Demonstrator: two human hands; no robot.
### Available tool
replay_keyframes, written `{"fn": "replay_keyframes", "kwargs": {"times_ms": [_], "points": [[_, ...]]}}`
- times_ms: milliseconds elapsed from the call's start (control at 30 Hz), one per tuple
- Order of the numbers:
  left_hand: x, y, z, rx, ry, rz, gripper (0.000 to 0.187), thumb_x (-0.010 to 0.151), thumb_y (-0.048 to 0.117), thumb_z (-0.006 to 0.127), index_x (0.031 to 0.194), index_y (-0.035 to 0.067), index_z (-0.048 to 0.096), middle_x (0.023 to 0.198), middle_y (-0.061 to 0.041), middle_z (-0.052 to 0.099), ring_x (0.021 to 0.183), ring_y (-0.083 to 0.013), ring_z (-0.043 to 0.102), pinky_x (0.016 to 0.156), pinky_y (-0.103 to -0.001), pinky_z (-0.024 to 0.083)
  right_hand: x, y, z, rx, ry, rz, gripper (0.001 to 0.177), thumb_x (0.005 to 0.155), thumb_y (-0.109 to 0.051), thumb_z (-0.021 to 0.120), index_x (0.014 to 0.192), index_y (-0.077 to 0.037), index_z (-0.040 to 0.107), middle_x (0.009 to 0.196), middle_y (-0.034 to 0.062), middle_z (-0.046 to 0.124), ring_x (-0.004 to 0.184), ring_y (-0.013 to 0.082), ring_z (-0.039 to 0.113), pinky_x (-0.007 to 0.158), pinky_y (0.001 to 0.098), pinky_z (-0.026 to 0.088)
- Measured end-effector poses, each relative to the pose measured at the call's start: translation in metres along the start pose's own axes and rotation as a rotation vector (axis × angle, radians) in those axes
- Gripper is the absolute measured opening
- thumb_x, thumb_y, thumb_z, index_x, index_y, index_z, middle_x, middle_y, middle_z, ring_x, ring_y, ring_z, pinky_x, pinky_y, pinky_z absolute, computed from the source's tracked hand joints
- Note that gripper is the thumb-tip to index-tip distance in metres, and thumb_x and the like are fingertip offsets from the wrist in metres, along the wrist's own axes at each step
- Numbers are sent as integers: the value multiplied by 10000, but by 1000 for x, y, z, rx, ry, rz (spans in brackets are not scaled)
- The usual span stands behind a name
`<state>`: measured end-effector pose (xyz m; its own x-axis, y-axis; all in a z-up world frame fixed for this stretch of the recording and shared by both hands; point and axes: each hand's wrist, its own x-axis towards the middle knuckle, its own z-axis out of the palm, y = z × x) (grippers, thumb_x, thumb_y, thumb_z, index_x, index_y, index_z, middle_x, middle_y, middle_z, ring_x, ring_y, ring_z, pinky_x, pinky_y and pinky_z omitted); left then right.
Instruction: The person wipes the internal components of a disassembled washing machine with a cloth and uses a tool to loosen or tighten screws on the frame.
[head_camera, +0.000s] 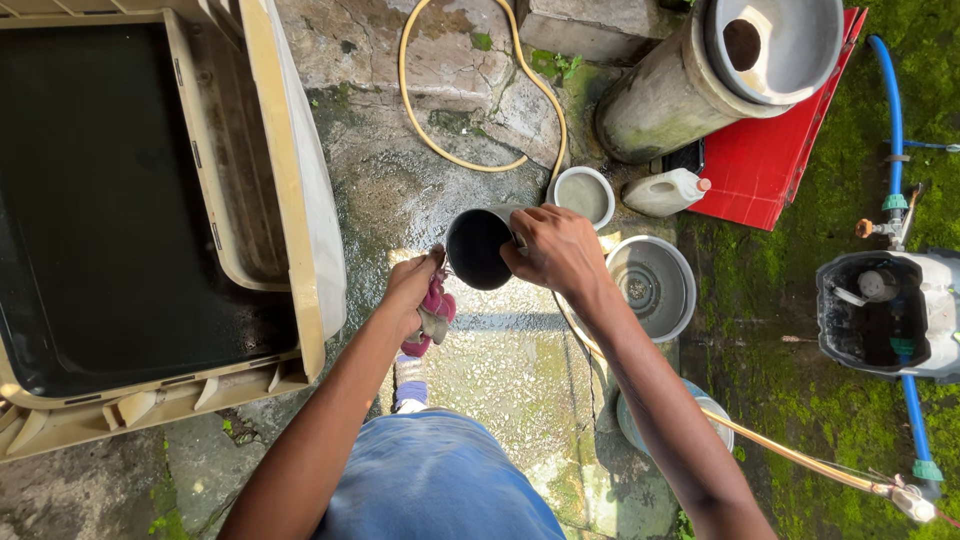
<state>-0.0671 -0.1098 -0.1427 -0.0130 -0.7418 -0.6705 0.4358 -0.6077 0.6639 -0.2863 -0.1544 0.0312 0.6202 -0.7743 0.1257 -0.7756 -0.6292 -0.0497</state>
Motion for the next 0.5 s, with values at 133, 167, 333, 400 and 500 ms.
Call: {"fn": "replay_keyframes", "kwargs": {"times_ms": [133, 167, 333, 400, 500], "points": [[10, 3, -3, -10, 18, -54, 117, 998, 81, 560, 981, 19, 658, 788, -37, 640, 628, -106, 561, 542, -285, 486, 7, -2, -3, 35, 63, -2, 242, 800, -305, 707, 811, -92, 591, 709, 80, 614, 711, 243, 610, 566, 412, 537], [12, 3, -3, 2, 27, -66, 120, 983, 38, 540, 984, 24, 659, 795, -37, 651, 634, -105, 570, 547, -289, 493, 10, -3, -3, 24, 14, 36, 237, 811, -304, 702, 809, -93, 594, 693, 81, 613, 708, 246, 616, 557, 415, 536], [3, 13, 0, -80, 51, -60, 221, 1050, 226, 564, 985, 35, 654, 753, 7, 557, 589, -80, 450, 510, -272, 392, 18, -10, -5, 59, 87, 44, 246, 795, -303, 708, 803, -78, 610, 700, 99, 627, 712, 286, 645, 597, 434, 543], [-6, 22, 2, -73, 69, -103, 252, 1058, 276, 562, 974, 53, 645, 724, 27, 504, 560, -77, 385, 479, -270, 335, 20, -11, -5, 84, 139, 17, 236, 784, -288, 703, 793, -71, 610, 719, 102, 636, 726, 293, 652, 605, 435, 545], [-8, 25, 3, -14, 69, -73, 187, 1021, 166, 503, 984, 61, 654, 735, 32, 505, 578, -74, 395, 497, -261, 351, 24, -11, -4, 120, 108, 50, 220, 796, -275, 698, 799, -70, 617, 730, 105, 646, 700, 292, 646, 589, 434, 541]]}}
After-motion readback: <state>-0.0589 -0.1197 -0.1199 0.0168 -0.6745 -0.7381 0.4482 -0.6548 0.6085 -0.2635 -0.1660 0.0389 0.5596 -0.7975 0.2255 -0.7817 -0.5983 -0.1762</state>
